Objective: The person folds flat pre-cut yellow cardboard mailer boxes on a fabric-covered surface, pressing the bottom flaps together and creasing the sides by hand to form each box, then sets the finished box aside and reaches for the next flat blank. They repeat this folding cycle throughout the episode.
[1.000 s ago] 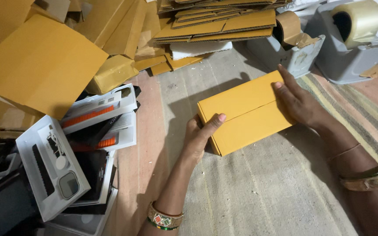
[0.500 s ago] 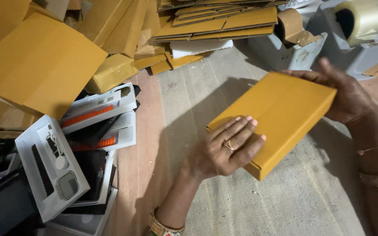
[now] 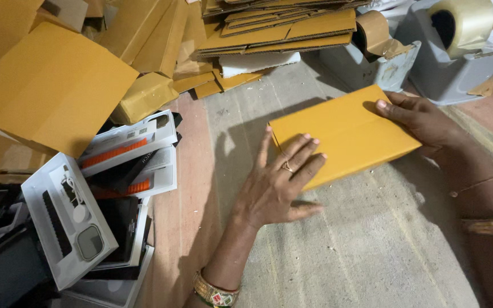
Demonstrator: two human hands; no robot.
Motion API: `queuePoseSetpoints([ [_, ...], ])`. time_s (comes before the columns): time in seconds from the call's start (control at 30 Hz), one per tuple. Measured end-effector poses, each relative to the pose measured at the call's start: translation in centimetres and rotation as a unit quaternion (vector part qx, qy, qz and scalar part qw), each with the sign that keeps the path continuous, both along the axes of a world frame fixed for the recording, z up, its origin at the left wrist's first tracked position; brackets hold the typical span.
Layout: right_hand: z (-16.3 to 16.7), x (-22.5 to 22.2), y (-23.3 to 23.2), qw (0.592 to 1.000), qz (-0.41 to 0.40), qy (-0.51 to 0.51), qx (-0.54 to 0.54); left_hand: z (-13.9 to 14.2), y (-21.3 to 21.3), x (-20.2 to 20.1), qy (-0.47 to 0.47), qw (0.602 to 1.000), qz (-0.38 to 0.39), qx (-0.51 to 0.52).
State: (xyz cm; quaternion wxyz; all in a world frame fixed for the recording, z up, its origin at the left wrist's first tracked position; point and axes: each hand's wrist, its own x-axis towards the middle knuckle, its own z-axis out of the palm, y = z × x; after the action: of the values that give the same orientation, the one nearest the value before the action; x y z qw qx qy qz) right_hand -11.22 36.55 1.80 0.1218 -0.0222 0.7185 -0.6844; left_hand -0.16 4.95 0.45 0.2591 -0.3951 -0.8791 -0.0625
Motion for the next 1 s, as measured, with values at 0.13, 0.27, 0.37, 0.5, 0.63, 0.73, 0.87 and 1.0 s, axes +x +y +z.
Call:
queuePoseSetpoints([
  [0.13,0.4,2.0,-2.7,0.997,-0.047,0.011,-0.053,0.8,1.2,0.7,-0.038,0.99,0.114,-0.074],
  [0.27,1.3,2.1,-3.4,0.999,-0.023,0.025,-0.004,1.3,5.2,0.3,-0.028,0.973,0.198,-0.111],
  [0.37,1.0,1.6,-3.1,0.999,-0.007,0.049,0.002,2.3,7.9,-0.7,-0.112,0.97,0.21,-0.049],
  [0.5,0.2,1.1,-2.3,0.999,0.011,0.038,-0.038,4.2,11.7,-2.9,-0.153,0.954,0.227,-0.123],
  [0.63,0.2,0.6,-1.7,0.996,0.049,0.042,-0.061,5.1,14.9,-6.6,-0.181,0.956,0.213,-0.084],
  [0.73,0.3,0.5,-1.6,0.996,0.054,0.041,-0.063,4.2,15.4,-8.2,-0.192,0.959,0.205,-0.041],
  [0.87,0.3,0.6,-1.7,0.993,0.078,0.041,-0.077,2.8,14.9,-8.7,-0.188,0.959,0.208,-0.026],
  [1.0,0.4,0.8,-1.8,1.0,0.021,0.0,0.002,2.2,12.8,-8.1,-0.194,0.96,0.198,0.029],
])
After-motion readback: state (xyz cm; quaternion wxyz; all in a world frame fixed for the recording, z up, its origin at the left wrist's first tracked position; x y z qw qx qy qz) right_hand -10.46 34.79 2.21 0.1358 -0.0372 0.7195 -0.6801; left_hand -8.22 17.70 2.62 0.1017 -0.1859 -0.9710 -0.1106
